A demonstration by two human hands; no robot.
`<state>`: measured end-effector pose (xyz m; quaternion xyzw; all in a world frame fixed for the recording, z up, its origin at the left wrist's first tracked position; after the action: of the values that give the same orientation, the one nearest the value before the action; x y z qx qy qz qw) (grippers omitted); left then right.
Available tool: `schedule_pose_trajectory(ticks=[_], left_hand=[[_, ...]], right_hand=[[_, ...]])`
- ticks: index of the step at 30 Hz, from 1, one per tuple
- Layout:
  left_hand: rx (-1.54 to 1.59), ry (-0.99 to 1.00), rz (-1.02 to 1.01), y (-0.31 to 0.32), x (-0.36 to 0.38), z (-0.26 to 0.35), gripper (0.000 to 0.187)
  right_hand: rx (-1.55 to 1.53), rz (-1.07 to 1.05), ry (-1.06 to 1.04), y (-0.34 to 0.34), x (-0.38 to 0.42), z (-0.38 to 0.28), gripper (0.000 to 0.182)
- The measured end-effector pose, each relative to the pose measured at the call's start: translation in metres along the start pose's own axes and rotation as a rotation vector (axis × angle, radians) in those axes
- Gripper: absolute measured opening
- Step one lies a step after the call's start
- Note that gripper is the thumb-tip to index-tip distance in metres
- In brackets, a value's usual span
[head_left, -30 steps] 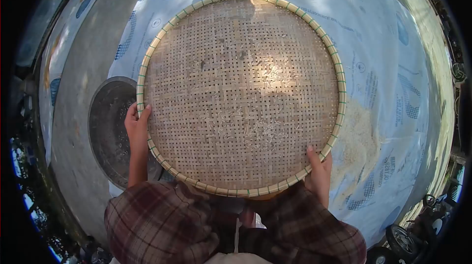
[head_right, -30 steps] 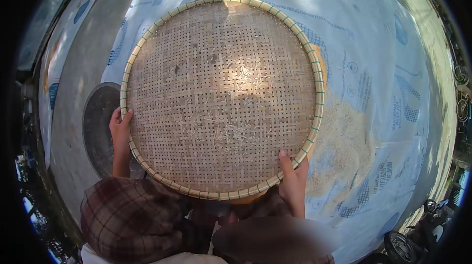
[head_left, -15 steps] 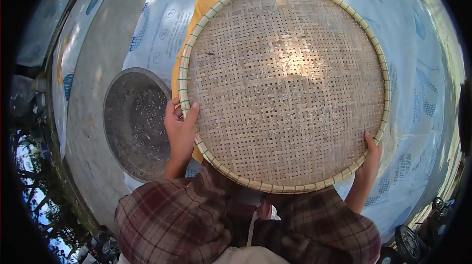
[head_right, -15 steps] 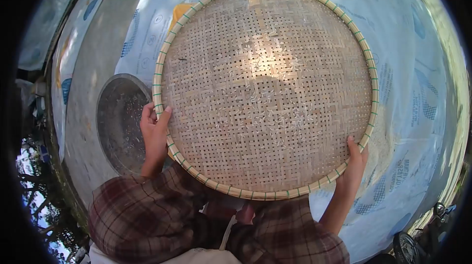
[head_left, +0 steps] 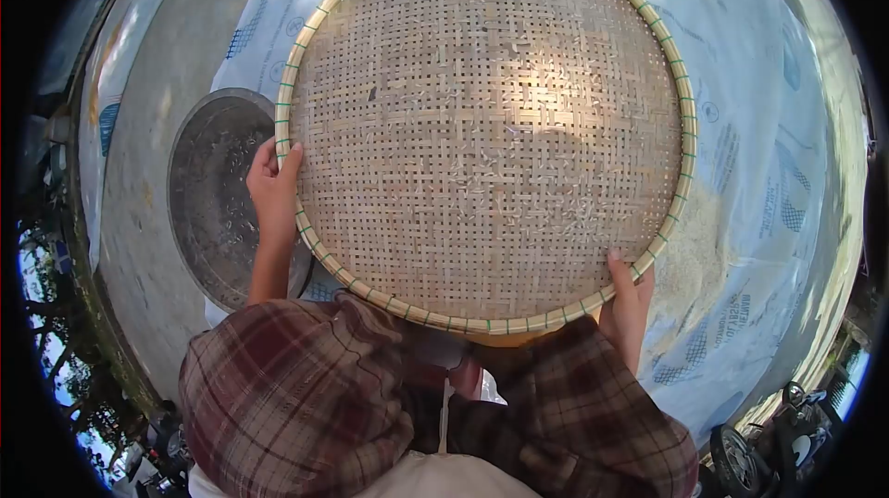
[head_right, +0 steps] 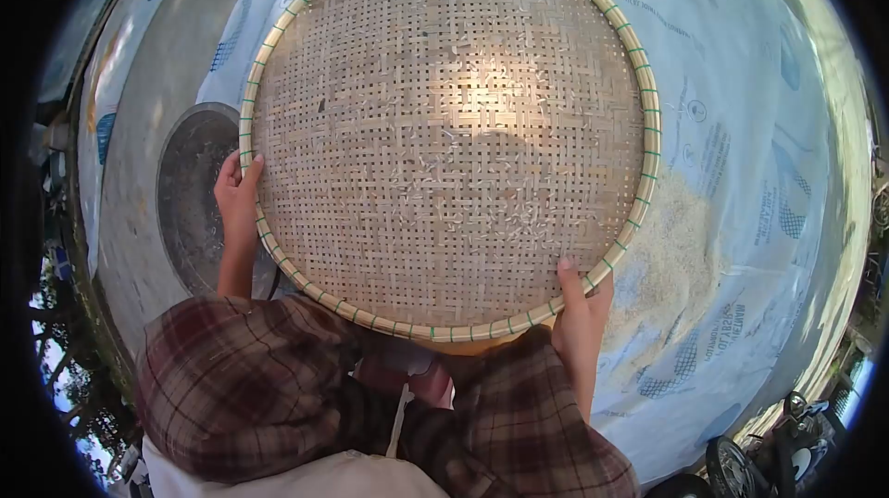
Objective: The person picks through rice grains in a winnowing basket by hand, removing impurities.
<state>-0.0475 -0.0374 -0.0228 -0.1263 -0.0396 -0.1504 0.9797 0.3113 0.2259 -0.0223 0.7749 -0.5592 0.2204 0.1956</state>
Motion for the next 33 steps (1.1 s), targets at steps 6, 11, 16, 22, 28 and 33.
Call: schedule_pose_trajectory(ticks=[6, 11, 16, 22, 28, 33], left_hand=[[-0.115, 0.053, -0.042, 0.033, 0.026, 0.034, 0.027], [-0.379, 0.066, -0.010, 0.001, -0.006, 0.012, 0.021], [-0.445, 0.211, -0.004, 0.033, 0.025, 0.049, 0.019], [-0.417, 0.082, -0.021, 0.005, -0.007, 0.019, 0.020], [-0.396, 0.109, -0.086, 0.043, 0.033, 0.020, 0.018], [-0.586, 0.085, 0.057, 0.003, 0.007, 0.029, 0.021]], right_hand=[[-0.234, 0.069, 0.186, -0.046, -0.028, 0.000, 0.047], [0.016, 0.020, 0.056, -0.004, 0.005, -0.006, 0.053], [-0.167, 0.207, 0.075, -0.044, -0.015, -0.008, 0.049], [0.149, 0.077, -0.091, -0.002, 0.003, 0.007, 0.052], [-0.098, 0.115, 0.149, -0.058, -0.020, -0.017, 0.046], [0.201, 0.081, -0.059, -0.002, 0.000, 0.012, 0.054]])
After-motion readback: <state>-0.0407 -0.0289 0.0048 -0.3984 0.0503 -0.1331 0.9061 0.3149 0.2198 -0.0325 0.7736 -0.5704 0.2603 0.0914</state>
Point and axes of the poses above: each hand's wrist, its own x-axis away from the middle knuckle, its own y-axis out of the palm, z = x × y, the point moved 8 cm from there along -x, towards the middle knuckle, and after that the axes turned 5 degrees about y, right-handed, at the moved point
